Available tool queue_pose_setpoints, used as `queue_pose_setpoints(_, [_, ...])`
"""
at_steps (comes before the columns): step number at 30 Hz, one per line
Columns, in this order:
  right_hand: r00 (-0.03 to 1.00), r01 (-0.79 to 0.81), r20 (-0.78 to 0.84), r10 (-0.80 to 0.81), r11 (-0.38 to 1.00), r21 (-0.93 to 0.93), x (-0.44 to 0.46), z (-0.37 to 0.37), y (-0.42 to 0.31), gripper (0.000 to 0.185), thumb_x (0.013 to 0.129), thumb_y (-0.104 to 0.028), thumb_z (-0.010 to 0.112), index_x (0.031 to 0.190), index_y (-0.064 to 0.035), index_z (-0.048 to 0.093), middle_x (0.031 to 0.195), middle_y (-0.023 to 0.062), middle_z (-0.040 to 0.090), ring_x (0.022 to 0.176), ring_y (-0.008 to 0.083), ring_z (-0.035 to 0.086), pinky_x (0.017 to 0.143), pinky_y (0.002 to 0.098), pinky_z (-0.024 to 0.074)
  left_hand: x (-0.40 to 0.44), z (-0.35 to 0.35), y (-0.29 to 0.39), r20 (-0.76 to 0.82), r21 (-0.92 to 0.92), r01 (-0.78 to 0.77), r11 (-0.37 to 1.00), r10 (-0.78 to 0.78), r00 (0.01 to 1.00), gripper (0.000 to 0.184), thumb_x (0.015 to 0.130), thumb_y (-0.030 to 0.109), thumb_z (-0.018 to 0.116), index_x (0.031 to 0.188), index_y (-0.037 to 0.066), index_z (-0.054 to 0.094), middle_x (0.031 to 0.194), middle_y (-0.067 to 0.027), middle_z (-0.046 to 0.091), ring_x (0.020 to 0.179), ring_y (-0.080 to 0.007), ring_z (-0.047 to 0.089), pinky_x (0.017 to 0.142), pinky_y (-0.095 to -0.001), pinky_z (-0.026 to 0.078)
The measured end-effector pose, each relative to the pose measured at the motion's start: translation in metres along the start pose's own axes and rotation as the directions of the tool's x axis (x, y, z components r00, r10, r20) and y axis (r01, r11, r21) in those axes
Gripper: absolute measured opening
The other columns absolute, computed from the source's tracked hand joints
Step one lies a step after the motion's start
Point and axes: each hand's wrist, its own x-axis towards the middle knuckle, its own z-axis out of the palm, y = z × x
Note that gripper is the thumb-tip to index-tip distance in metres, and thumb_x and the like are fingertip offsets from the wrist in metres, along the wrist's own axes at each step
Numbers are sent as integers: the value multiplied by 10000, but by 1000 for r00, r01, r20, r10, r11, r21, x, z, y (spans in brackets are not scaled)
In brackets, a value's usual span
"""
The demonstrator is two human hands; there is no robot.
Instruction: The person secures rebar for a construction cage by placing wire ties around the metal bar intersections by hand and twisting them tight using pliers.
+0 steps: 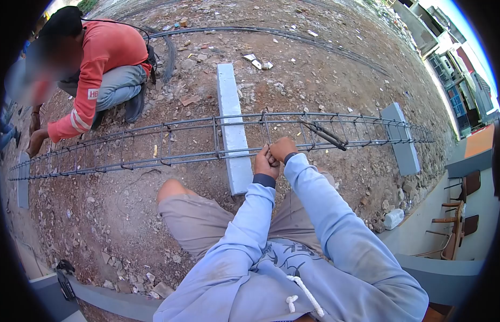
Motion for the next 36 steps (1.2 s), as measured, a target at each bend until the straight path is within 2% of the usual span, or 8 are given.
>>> queue_pose_setpoints(2, [1000, -2, 8, 2, 1000, 6, 3, 4, 5, 349, 771, -323, 599, 875, -3, 692, 941, 201, 659, 908, 329, 643, 814, 374, 505, 0, -5, -3, 53, -17, -9, 1000, 10, 999, 205, 934, 267, 479, 763, 154, 488, 483, 67, 334, 400, -53, 315, 359, -212, 230])
queue_pose_setpoints(8, [1000, -3, 20, 2, 999, 37, -4, -4, -2, 345, 776, -318, 577, 873, -7, 691, 959, 219, 647, 924, 346, 629, 820, 392, 496, -6, 9, 2, -181, 194, -39, 980, 75, 981, 234, 906, 308, 526, 733, 152, 505, 483, 63, 405, 369, -69, 305, 351, -219, 221])
queue_pose_setpoints(22, [999, 49, -19, -48, 997, 58, 0, 7, 7, 320, 800, -285, 550, 873, -7, 689, 909, 224, 649, 882, 363, 627, 802, 416, 483, 10, -3, 25, -126, 377, 81, 923, -36, 991, 168, 845, 265, 617, 740, 150, 554, 580, 68, 482, 474, -51, 424, 420, -200, 345])
queue_pose_setpoints(25, [994, 109, -34, -106, 989, 103, -1, 11, 13, 300, 812, -254, 552, 858, 11, 684, 825, 209, 664, 782, 332, 647, 731, 411, 494, 7, -3, 29, -108, 413, 93, 906, -53, 993, 141, 849, 229, 620, 756, 148, 553, 584, 71, 495, 488, -54, 444, 441, -206, 361])
queue_pose_setpoints(28, [996, 94, -30, -89, 959, 267, -8, 17, 21, 312, 804, -251, 530, 862, 17, 678, 921, 249, 637, 900, 375, 619, 802, 427, 479, 5, -9, 33, -73, 456, 98, 885, -73, 995, 114, 849, 221, 626, 776, 162, 560, 602, 81, 500, 527, -58, 467, 486, -227, 384])
queue_pose_setpoints(31, [998, 39, 30, -53, 934, 355, -23, 16, 20, 303, 811, -241, 524, 835, 21, 674, 898, 238, 640, 880, 379, 616, 784, 433, 478, 2, -11, 33, -73, 473, 104, 875, -79, 994, 89, 834, 232, 646, 796, 188, 579, 621, 90, 496, 571, -66, 481, 555, -269, 410])
queue_pose_setpoints(32, [986, -93, 164, 25, 903, 419, -33, 4, 17, 293, 792, -220, 508, 819, 21, 672, 878, 243, 637, 874, 383, 611, 791, 436, 475, -1, -11, 30, -79, 471, 113, 875, -85, 993, 83, 828, 235, 655, 803, 197, 586, 625, 93, 493, 583, -70, 484, 580, -284, 418])
queue_pose_setpoints(36, [975, 219, 32, -220, 975, 24, -37, -21, 23, 295, 746, -190, 476, 806, 16, 678, 866, 263, 629, 856, 394, 612, 817, 433, 474, 3, -13, 26, -191, 472, 121, 874, -32, 981, 133, 796, 254, 695, 899, 210, 624, 708, 86, 511, 662, -86, 499, 633, -313, 417])
